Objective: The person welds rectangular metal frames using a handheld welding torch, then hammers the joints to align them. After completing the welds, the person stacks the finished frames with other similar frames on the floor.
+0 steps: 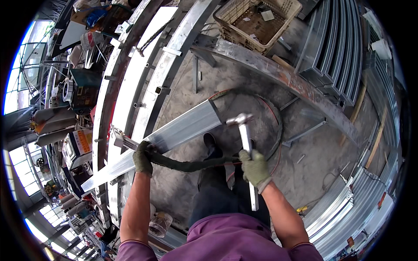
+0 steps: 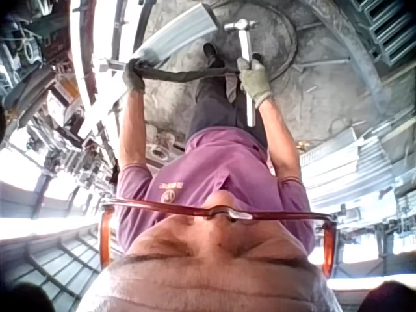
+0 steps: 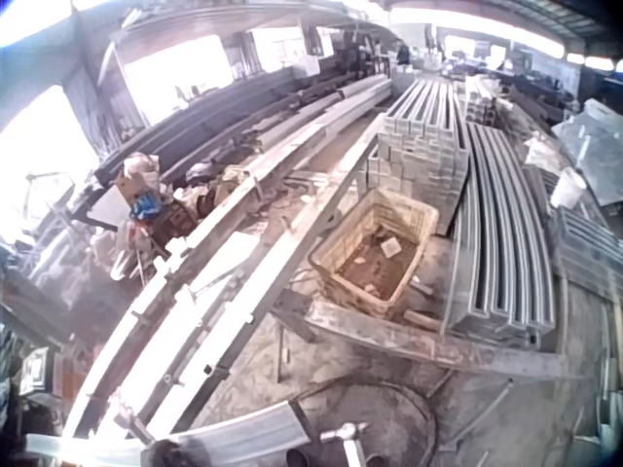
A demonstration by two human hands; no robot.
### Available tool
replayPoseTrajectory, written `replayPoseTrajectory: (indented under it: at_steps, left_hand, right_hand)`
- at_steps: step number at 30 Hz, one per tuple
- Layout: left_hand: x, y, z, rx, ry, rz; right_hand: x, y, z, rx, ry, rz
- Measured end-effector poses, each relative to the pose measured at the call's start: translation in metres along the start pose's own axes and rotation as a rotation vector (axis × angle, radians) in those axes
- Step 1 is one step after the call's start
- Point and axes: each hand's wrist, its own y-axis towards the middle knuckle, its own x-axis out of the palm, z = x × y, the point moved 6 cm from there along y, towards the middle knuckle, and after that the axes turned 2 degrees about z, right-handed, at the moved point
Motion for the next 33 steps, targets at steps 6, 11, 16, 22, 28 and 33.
replayPoseTrajectory:
  at_steps: [6,11,16,22,28,33]
  left_hand:
    - [0.009,-0.010,0.001,-0.011,-0.017,0.052]
    - [0.010,-0.007,0.004,0.007,0.020,0.026]
    - [0.006,-0.009,-0.001,-0.004,-0.007,0.064]
    - [0.005,-0.008,0.002,0.021,0.042,0.102]
    - [0.010,-0.005,0.002,0.031,0.044,0.064]
    - [0.010,-0.012,0.001,0.022,0.013,0.063]
  right_hand:
    - [-0.031,0.003,-0.045,-0.066,0.486,0.225]
    - [0.005,0.008,0.021,-0.068,-0.115,-0.003]
    - [-0.010,0.007,-0.009,0.040,0.101,0.094]
    - [-0.009,0.013,-0.038,-0.025,-0.086,-0.059]
    - [0.013,0.066,-0.057,-0.277,-0.361,-0.099]
    - [0.000,0.063,-0.086,-0.188,-0.258,0.029]
